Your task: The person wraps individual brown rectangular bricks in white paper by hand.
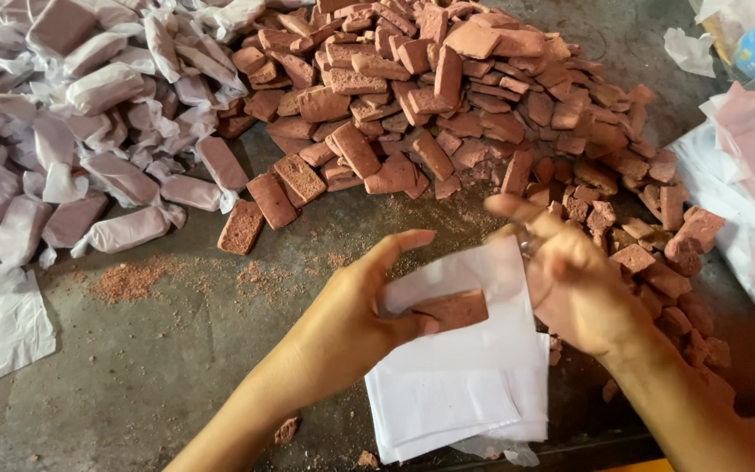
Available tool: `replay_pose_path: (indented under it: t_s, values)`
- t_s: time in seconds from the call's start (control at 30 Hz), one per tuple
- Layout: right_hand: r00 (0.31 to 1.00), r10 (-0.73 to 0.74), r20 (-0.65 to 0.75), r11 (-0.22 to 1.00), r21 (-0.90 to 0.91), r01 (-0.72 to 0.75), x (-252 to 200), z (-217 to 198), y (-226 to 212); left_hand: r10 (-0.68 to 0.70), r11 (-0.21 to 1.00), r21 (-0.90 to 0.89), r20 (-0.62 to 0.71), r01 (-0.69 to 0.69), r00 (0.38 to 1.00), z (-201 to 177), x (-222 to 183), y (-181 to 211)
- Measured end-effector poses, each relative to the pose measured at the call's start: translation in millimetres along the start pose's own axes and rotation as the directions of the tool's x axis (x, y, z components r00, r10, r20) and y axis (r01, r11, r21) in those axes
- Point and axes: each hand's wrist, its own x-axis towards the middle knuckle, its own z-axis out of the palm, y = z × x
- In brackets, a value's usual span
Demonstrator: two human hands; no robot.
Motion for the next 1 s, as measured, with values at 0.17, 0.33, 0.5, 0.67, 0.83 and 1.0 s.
replay_pose_path:
  t_s: [0.17, 0.33, 0.5, 0.67, 0.83, 1.0]
  values:
    - [0.991, 0.132, 0.027, 0.989, -0.071, -0.130, -9, 20, 15, -0.094, 0.994, -0.057, -0.051, 0.091, 0.994, 0, 3, 6]
    - [0.985, 0.149, -0.083, 0.968, -0.192, -0.163, -12, 25, 16, -0.143, 0.990, -0.028, -0.142, 0.141, 0.979, 5, 4, 5]
    - [0.999, -0.032, -0.016, 0.994, -0.103, 0.031, -12, 13, 8, 0.076, 0.997, 0.033, -0.258, -0.070, 0.963, -6, 1, 3]
    - [0.982, 0.083, -0.169, 0.994, -0.050, -0.093, -10, 20, 11, 0.668, 0.744, 0.110, -0.086, -0.659, 0.739, 14, 2, 1]
    - [0.992, 0.054, 0.115, 0.989, 0.133, -0.069, -13, 30, 15, 0.368, 0.872, -0.176, -0.379, -0.456, 0.849, 37, 1, -14]
    - [0.997, -0.070, -0.029, 0.994, -0.087, 0.067, -15, 41, 13, 0.128, 0.878, -0.376, -0.414, -0.297, 0.901, 44, -4, -12]
